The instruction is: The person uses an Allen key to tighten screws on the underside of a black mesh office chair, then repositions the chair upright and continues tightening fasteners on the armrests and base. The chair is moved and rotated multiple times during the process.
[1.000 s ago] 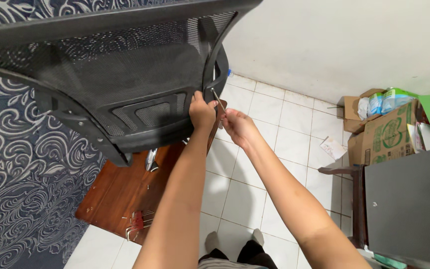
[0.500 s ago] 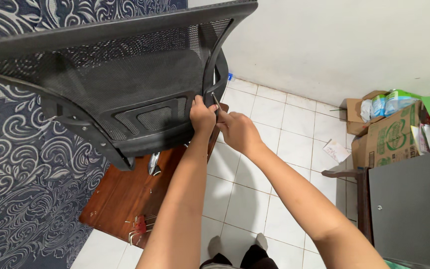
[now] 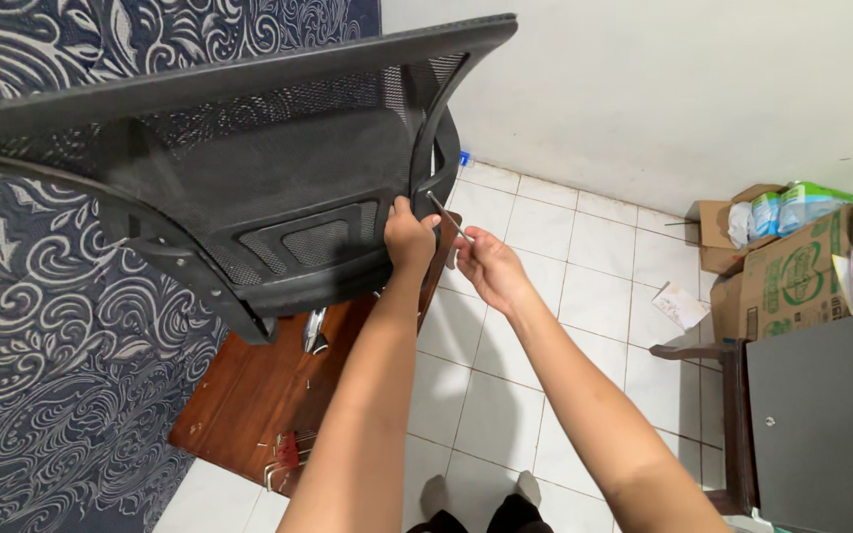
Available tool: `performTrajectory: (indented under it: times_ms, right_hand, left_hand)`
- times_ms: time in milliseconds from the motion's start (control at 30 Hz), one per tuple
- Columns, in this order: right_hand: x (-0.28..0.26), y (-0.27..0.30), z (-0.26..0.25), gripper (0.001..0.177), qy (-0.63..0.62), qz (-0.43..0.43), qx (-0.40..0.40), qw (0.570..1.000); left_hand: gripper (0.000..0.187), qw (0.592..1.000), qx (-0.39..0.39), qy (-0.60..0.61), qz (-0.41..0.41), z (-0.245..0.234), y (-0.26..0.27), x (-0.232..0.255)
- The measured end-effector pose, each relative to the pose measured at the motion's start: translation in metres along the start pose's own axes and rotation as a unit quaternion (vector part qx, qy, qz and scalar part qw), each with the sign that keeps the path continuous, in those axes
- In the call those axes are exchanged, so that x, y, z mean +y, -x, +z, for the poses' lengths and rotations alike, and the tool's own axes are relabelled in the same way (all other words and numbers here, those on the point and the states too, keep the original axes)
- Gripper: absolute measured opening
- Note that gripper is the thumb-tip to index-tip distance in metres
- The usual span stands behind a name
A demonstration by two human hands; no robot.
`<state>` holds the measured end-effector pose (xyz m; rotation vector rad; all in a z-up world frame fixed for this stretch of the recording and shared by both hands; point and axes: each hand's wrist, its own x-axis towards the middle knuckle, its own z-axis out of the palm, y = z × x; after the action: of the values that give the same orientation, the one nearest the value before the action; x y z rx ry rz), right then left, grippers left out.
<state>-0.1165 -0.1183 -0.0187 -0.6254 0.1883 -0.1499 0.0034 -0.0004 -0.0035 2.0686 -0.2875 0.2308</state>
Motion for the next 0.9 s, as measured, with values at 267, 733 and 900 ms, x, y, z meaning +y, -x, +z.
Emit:
performTrajectory:
  times_ms: [267,733,900]
  right_hand:
    - [-0.023,0.033,0.043,0.015,0.666,-0.304,0.074,0.677]
    - [0.024,0.001,0.022,0.017,-0.022,0.026,0.103,0.994]
    - [0.018,0.003,0.024,0.018,-0.045,-0.02,0.088,0.995]
  left_hand:
    - [0.045,0.998,-0.04,-0.012,-0.047,-0.008,0.0,0.009]
    - [0.045,0.999,-0.03,-0.018,-0.025,-0.006,0.0,0.004]
    - [0.047,1.0,-0.024,-0.016,-0.006,-0.006,-0.001,0.002]
